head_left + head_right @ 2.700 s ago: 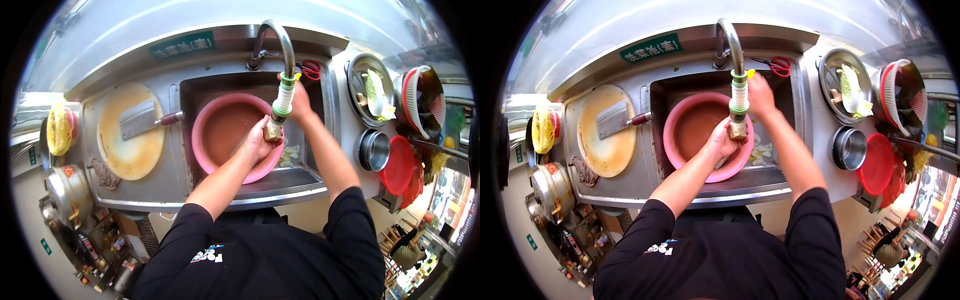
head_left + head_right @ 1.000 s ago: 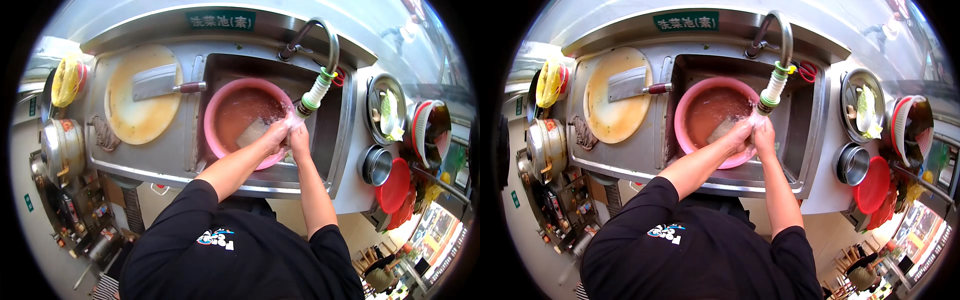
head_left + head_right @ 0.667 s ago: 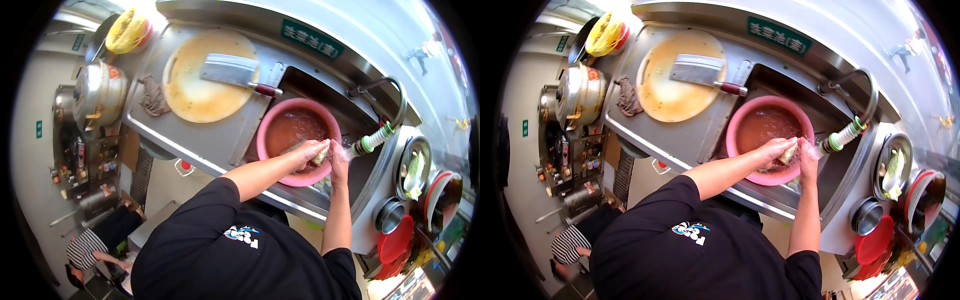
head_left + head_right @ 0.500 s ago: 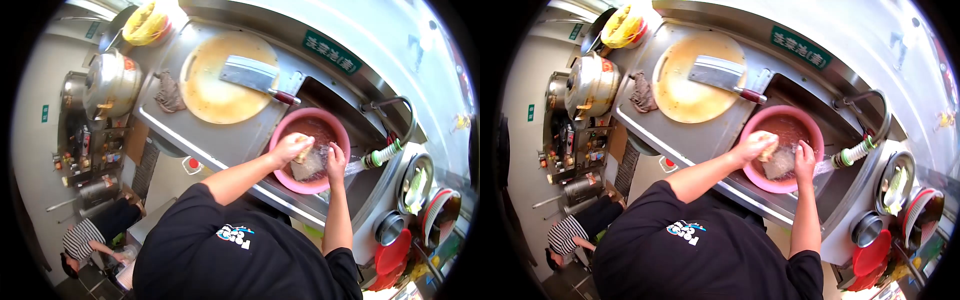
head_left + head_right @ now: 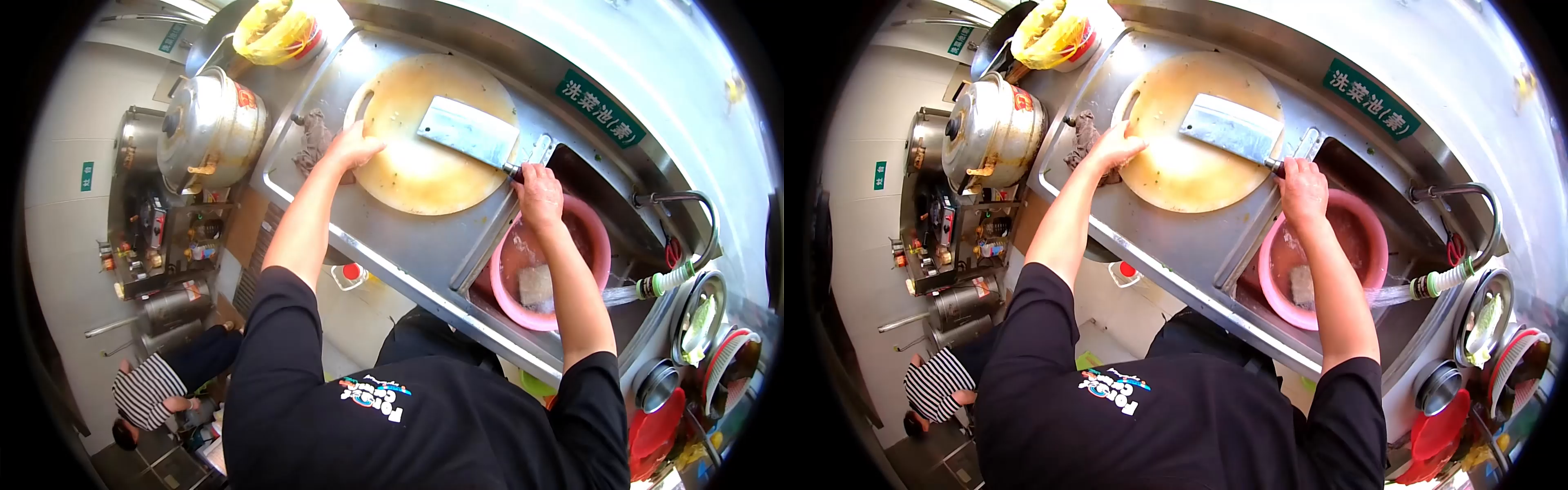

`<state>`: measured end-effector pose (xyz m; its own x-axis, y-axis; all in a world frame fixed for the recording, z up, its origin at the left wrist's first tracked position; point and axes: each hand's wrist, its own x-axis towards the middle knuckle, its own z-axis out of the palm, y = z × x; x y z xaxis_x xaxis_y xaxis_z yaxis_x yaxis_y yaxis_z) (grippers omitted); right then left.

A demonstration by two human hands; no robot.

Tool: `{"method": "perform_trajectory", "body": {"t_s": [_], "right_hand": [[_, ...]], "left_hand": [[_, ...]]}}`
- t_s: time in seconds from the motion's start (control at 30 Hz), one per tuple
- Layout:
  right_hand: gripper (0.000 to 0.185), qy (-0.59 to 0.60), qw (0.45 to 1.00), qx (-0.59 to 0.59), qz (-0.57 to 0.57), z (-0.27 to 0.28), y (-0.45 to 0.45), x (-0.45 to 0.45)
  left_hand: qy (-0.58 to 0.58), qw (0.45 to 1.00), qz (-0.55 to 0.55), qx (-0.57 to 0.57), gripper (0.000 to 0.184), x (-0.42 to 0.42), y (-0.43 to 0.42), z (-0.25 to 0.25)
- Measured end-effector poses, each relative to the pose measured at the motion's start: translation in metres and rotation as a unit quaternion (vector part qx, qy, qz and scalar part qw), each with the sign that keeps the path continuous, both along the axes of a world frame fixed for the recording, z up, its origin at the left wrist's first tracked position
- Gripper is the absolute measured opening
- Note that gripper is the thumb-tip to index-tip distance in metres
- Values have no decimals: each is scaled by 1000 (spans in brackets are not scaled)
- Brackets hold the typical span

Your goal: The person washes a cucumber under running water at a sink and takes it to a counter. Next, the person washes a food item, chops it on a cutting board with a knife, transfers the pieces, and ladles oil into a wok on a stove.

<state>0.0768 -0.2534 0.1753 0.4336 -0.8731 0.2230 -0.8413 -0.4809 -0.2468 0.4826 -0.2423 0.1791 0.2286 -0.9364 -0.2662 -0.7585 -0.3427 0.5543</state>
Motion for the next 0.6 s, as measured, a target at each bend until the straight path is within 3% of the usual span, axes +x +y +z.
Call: {"method": "perform_trajectory", "body": {"t_s": [0.03,0.1,0.13,0.17,0.3,0.33,0.37,0.43,0.47,0.5,0.53,0.57,0.6], "right_hand": [[38,3,1000,2,-1,-2,2,-4],[39,-13,1000,-10,13,-4,8,-15],[38,-4,999,35,14,1,13,-19],[38,-3,999,35,16,-1,22,-24],[35,-38,997,48,35,3,65,-45],[34,-26,997,74,22,6,73,-51],[34,-27,996,76,24,7,80,-54],[32,-65,989,130,2,9,89,-58],[31,-70,983,169,-19,13,89,-60],[31,-71,983,171,-18,15,90,-59],[31,-109,976,188,-10,14,89,-56],[31,-142,969,203,-8,13,89,-56],[33,-168,957,235,0,9,85,-60]], "left_hand": [[3,1000,-1,2,60,-4,2,4],[174,978,35,108,54,-28,13,39],[170,983,7,67,50,-46,31,57],[155,982,17,107,54,-50,45,52],[31,996,32,79,78,-84,109,40],[84,989,85,87,78,-87,124,30],[64,992,101,37,77,-85,136,19],[-124,974,133,-133,68,-78,146,10],[110,969,210,-70,66,-72,145,14],[338,900,275,-4,65,-67,142,18],[341,891,297,-23,53,-65,142,19],[341,892,298,-23,53,-62,139,21],[376,873,309,28,43,-58,136,23]]}}
